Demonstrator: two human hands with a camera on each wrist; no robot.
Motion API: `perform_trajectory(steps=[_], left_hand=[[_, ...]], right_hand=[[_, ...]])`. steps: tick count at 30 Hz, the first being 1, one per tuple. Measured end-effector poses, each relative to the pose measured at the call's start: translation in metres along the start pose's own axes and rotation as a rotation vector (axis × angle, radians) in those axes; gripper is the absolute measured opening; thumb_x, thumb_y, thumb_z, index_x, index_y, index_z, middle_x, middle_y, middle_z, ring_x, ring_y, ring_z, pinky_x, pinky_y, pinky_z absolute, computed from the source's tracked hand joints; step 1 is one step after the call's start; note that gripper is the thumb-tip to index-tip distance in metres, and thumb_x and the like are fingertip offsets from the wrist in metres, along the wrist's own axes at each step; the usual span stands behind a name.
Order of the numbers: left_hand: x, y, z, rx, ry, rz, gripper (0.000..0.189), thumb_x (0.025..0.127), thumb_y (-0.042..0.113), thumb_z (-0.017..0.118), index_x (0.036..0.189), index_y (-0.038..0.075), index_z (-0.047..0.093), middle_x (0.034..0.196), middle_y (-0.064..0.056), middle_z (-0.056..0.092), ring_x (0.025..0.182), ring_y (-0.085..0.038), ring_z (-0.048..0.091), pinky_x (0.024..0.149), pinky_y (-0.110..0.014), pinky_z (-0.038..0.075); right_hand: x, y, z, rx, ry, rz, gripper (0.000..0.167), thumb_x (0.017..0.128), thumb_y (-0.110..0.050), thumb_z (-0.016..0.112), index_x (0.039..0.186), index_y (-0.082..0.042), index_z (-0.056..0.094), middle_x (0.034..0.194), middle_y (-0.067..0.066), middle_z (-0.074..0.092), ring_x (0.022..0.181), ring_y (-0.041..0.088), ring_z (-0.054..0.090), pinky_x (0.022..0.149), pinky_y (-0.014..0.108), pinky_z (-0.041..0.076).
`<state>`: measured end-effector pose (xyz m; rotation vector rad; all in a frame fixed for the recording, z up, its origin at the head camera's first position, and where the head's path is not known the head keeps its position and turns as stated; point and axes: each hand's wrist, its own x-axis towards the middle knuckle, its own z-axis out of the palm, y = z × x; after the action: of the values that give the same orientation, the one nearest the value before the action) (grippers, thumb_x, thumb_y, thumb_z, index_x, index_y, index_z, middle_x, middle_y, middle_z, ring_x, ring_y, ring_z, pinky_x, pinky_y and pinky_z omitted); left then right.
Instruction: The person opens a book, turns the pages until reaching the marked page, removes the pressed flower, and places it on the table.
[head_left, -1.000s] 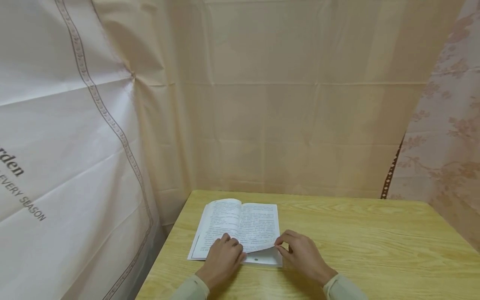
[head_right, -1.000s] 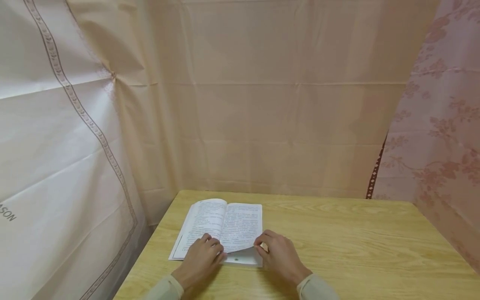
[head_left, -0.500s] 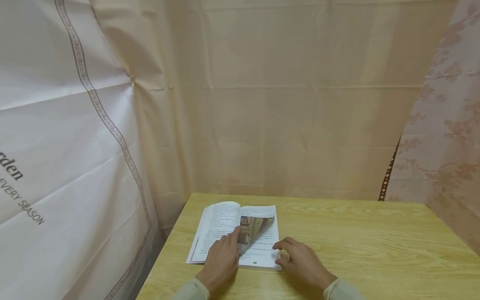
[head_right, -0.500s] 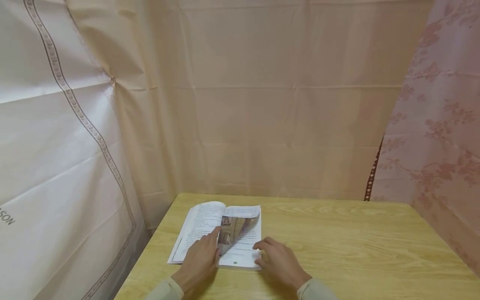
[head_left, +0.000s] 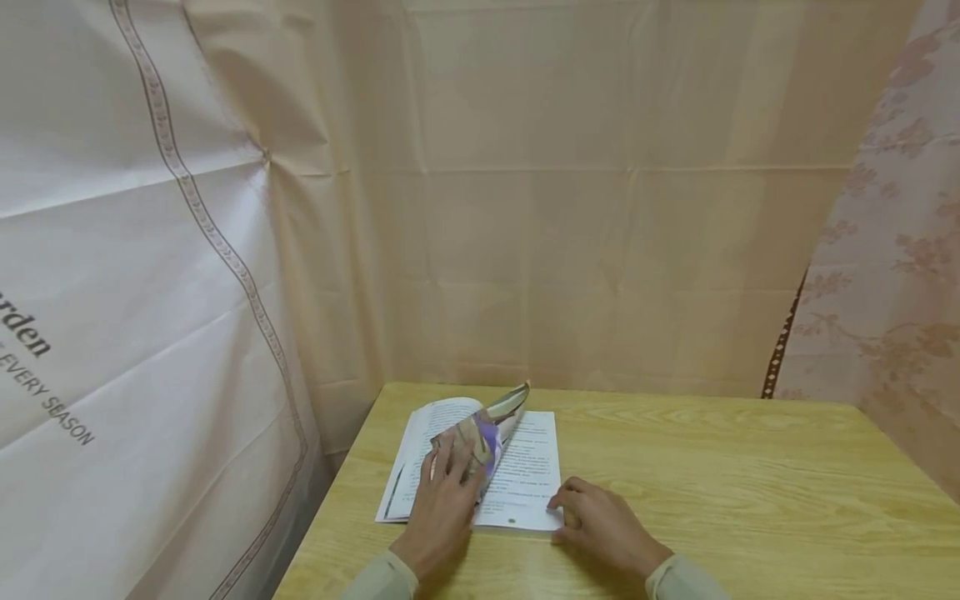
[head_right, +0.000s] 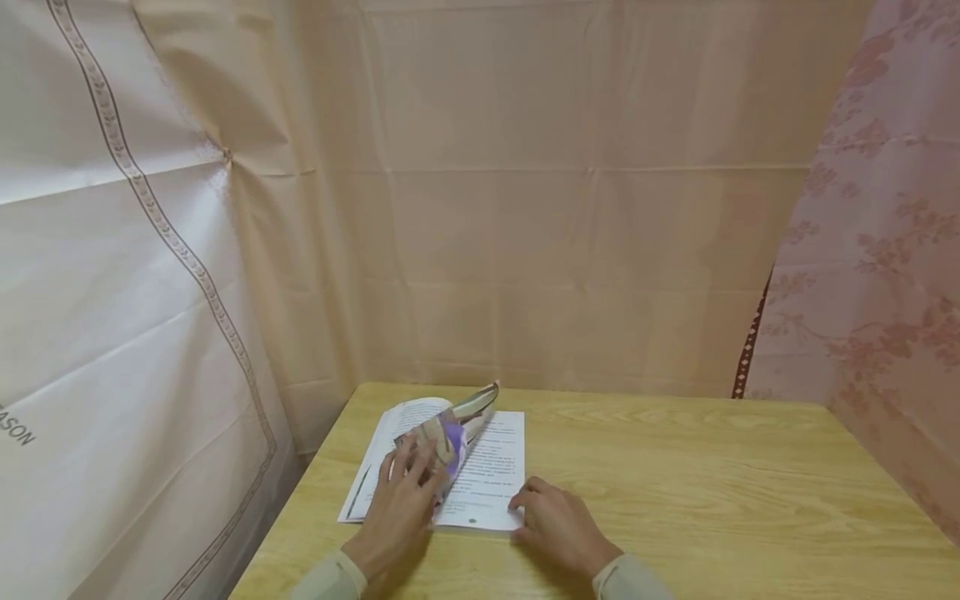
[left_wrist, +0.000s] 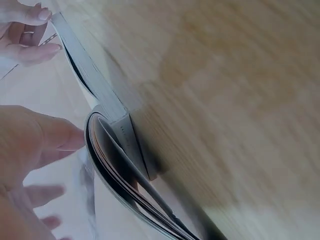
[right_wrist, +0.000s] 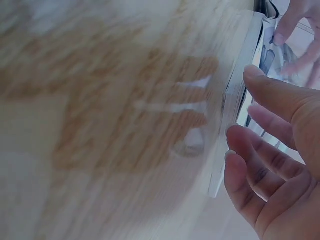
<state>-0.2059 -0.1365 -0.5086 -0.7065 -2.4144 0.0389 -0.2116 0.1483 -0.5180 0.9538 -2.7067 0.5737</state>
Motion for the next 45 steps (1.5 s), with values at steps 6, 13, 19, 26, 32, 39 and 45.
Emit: perform_trajectory(steps=[6, 13, 19, 26, 32, 39, 45], left_hand=[[-0.003, -0.002, 0.001, 0.01, -0.004, 0.052, 0.016, 0.079, 0.015, 0.078, 0.095, 0.017, 0.076, 0.126, -0.007, 0.067, 0.123, -0.034, 0.055, 0.099, -0.051, 0.047], [-0.006, -0.002, -0.001, 0.003, -0.025, 0.065, 0.005, 0.083, 0.013, 0.071, 0.08, 0.017, 0.07, 0.097, 0.002, 0.067, 0.093, -0.021, 0.057, 0.072, -0.037, 0.05], [-0.005, 0.001, -0.004, -0.016, -0.1, 0.038, 0.007, 0.091, 0.018, 0.068, 0.084, 0.016, 0.07, 0.097, 0.002, 0.065, 0.091, -0.02, 0.057, 0.071, -0.036, 0.051], [-0.007, 0.001, -0.001, -0.025, -0.132, 0.044, 0.026, 0.095, 0.043, 0.07, 0.085, 0.019, 0.07, 0.096, 0.004, 0.063, 0.094, -0.018, 0.055, 0.08, -0.034, 0.051], [-0.007, 0.0, -0.001, -0.054, -0.167, 0.058, 0.042, 0.087, 0.06, 0.069, 0.083, 0.019, 0.064, 0.098, 0.005, 0.064, 0.094, -0.018, 0.055, 0.083, -0.035, 0.051], [-0.005, -0.001, 0.0, -0.074, -0.134, 0.071, 0.035, 0.086, 0.054, 0.073, 0.079, 0.02, 0.066, 0.095, 0.006, 0.068, 0.089, -0.016, 0.056, 0.084, -0.034, 0.052], [-0.005, -0.001, 0.0, -0.055, -0.162, 0.061, 0.039, 0.089, 0.057, 0.069, 0.086, 0.019, 0.071, 0.094, 0.006, 0.068, 0.088, -0.016, 0.055, 0.081, -0.032, 0.051]], right_hand=[[0.002, 0.001, 0.0, -0.018, 0.043, -0.038, 0.018, 0.083, -0.028, 0.086, 0.095, -0.019, 0.077, 0.1, -0.009, 0.067, 0.079, 0.003, 0.06, 0.068, 0.031, 0.055], [0.003, 0.001, -0.001, -0.003, -0.011, -0.006, 0.024, 0.081, -0.036, 0.086, 0.097, -0.019, 0.079, 0.101, -0.009, 0.065, 0.075, 0.0, 0.053, 0.067, 0.03, 0.053], [0.004, 0.0, -0.004, -0.001, -0.008, -0.036, 0.014, 0.085, -0.031, 0.084, 0.093, -0.019, 0.08, 0.098, -0.009, 0.064, 0.076, -0.001, 0.056, 0.064, 0.027, 0.052], [0.004, 0.0, -0.006, -0.002, -0.012, -0.053, 0.022, 0.081, -0.034, 0.087, 0.093, -0.018, 0.08, 0.097, -0.009, 0.063, 0.075, -0.001, 0.053, 0.063, 0.027, 0.05], [0.007, 0.003, -0.006, 0.025, -0.06, -0.035, 0.016, 0.083, -0.031, 0.085, 0.092, -0.018, 0.08, 0.094, -0.012, 0.063, 0.077, -0.001, 0.056, 0.068, 0.028, 0.053], [0.01, 0.006, -0.007, 0.02, -0.063, -0.074, 0.007, 0.087, -0.023, 0.083, 0.09, -0.017, 0.081, 0.092, -0.013, 0.065, 0.082, 0.001, 0.062, 0.07, 0.029, 0.055], [0.009, 0.008, -0.006, -0.033, -0.022, -0.137, 0.006, 0.088, -0.013, 0.081, 0.093, -0.015, 0.082, 0.095, -0.011, 0.068, 0.085, 0.004, 0.065, 0.071, 0.03, 0.057]])
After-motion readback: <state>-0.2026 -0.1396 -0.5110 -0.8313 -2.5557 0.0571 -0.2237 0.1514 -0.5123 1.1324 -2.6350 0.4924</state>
